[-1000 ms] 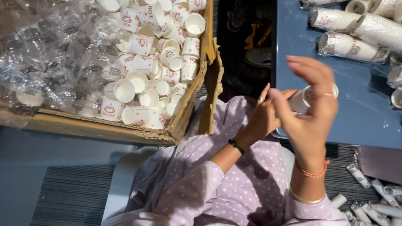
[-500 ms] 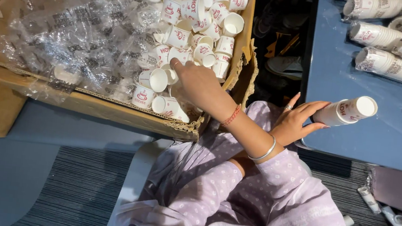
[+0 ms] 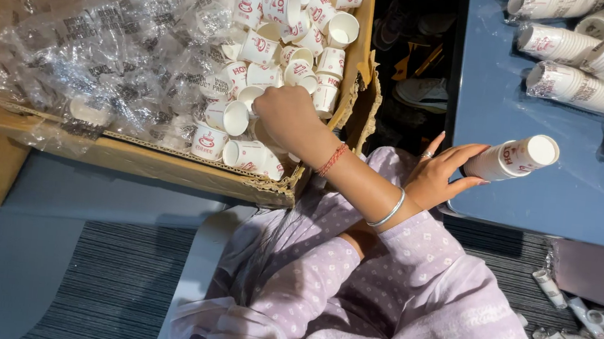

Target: Sort and stack paper cups from a box into stacks or sleeves.

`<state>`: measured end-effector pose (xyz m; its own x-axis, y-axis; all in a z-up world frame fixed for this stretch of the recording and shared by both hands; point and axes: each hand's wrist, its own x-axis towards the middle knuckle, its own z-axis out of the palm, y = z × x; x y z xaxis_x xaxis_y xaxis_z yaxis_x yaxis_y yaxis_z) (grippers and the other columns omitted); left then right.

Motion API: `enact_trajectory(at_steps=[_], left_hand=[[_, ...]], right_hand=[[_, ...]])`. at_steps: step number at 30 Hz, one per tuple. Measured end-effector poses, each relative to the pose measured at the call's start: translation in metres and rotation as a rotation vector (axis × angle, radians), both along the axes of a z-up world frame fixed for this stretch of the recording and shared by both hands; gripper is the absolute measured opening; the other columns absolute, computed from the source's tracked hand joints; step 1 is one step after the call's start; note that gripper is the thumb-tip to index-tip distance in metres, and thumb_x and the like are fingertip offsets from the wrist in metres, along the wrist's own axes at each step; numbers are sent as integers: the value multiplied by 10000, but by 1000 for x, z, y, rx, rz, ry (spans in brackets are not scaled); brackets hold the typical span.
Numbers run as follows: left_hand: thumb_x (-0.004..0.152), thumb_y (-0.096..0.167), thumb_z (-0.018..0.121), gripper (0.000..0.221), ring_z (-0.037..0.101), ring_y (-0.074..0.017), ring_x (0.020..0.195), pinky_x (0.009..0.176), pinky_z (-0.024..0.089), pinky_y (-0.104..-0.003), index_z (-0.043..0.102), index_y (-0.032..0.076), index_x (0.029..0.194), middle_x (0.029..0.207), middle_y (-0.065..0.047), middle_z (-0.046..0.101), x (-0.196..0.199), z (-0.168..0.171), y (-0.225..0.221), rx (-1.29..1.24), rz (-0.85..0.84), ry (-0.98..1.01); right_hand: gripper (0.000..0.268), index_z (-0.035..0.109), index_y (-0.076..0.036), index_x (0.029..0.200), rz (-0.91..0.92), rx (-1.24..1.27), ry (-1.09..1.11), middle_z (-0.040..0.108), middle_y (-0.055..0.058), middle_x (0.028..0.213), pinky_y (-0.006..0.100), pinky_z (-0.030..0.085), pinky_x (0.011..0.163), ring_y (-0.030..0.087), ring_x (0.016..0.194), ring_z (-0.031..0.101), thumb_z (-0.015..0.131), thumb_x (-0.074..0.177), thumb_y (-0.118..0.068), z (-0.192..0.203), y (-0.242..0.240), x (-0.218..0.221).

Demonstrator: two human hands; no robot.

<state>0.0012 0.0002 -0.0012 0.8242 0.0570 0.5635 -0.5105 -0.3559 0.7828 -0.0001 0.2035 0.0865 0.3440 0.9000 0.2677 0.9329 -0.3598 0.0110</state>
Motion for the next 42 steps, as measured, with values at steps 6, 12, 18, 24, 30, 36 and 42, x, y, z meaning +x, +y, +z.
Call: enact_trajectory(at_steps=[6,12,18,24,30,36,42], left_hand=[[928,367,729,620,638,-185,1316,1328,262,-565,516,162,1473,1425,-30,640,0,0,2,25,1,-23],[902,344,766,657,594,-192,1355,1296,270,-508,517,114,1465,1449,-64,617,-10,27,13,71,-17,17],[1039,284,594,440,614,-241,1308,1177,454,-346,542,70,1421,1335,-113,612,15,-19,0,-154,84,171],[1142,352,436,499,640,-194,1271,1144,478,-324,547,-34,1437,1341,-128,665,-38,83,32,-1145,-229,-11],[1071,95,674,399,619,-148,1159,1078,500,-308,544,-95,1397,1282,-134,634,-38,146,18,-1115,-341,109],[1003,131,776,443,657,-136,1205,1105,525,-264,584,-18,1374,1299,-76,646,-20,156,18,-588,-6,-162],[842,154,864,521,679,-221,1116,984,570,-318,652,57,1308,1217,-77,650,-7,150,-3,-246,114,-205]], right_hand=[[124,811,-100,867,-3,200,218,719,148,719,460,544,607,337,672,706,781,772,-173,57,-47,10],[201,758,-8,1089,-98,594,604,755,140,880,305,587,669,157,720,749,773,903,-84,81,-114,11],[188,746,34,1124,-298,856,450,740,103,965,242,531,701,107,817,685,730,937,52,117,-204,-24],[90,737,55,1071,-488,1000,216,712,79,932,186,473,641,59,790,640,749,993,98,127,-272,-26],[111,751,67,1054,-495,983,23,689,67,902,206,496,734,94,813,663,757,990,157,113,-296,-21],[178,660,43,972,-386,1460,270,715,97,1020,288,623,774,175,899,717,838,978,51,125,-327,-7],[203,534,11,1159,-379,1613,452,691,226,1292,405,646,949,233,1136,705,730,1126,49,77,-384,3]])
